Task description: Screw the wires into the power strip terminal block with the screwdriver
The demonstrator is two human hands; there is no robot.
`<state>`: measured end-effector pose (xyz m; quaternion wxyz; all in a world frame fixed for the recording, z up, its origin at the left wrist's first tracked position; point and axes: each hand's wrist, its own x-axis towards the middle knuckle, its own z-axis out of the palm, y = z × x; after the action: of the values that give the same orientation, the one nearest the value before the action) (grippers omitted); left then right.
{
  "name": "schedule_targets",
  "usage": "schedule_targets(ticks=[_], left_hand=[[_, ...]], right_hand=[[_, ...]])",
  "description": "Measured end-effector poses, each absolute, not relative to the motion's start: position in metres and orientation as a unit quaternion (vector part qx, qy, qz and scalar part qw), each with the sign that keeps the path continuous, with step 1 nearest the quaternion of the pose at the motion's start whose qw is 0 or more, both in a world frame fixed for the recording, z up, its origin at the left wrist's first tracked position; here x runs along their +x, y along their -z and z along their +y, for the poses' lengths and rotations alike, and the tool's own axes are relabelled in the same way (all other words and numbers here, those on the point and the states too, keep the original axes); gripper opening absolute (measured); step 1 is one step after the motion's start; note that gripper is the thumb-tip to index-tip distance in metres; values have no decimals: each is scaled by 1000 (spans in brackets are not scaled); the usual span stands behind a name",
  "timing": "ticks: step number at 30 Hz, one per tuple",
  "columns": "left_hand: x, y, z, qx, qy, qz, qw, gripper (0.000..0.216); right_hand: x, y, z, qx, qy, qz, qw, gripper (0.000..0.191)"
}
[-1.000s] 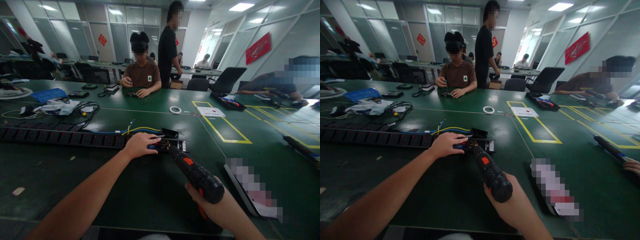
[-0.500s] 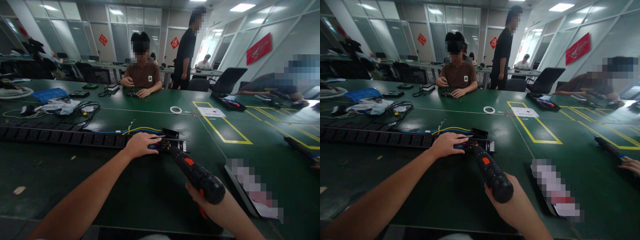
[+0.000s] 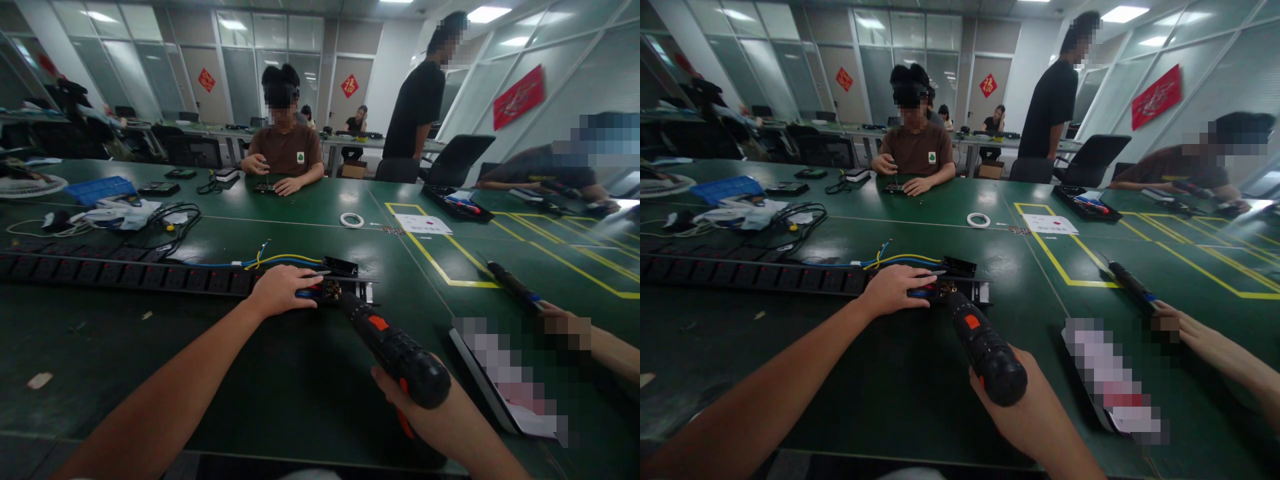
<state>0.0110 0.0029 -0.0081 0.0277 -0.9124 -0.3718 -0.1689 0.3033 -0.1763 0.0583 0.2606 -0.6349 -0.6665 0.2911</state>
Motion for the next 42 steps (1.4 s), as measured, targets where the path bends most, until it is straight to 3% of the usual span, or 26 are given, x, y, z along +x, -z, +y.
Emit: schedule_targets(ticks=[42], left_hand=[[10,12,5,-916,180,-354,63,63]], right_hand=[[308,-53,-176,-632,-293,-678,234,28]])
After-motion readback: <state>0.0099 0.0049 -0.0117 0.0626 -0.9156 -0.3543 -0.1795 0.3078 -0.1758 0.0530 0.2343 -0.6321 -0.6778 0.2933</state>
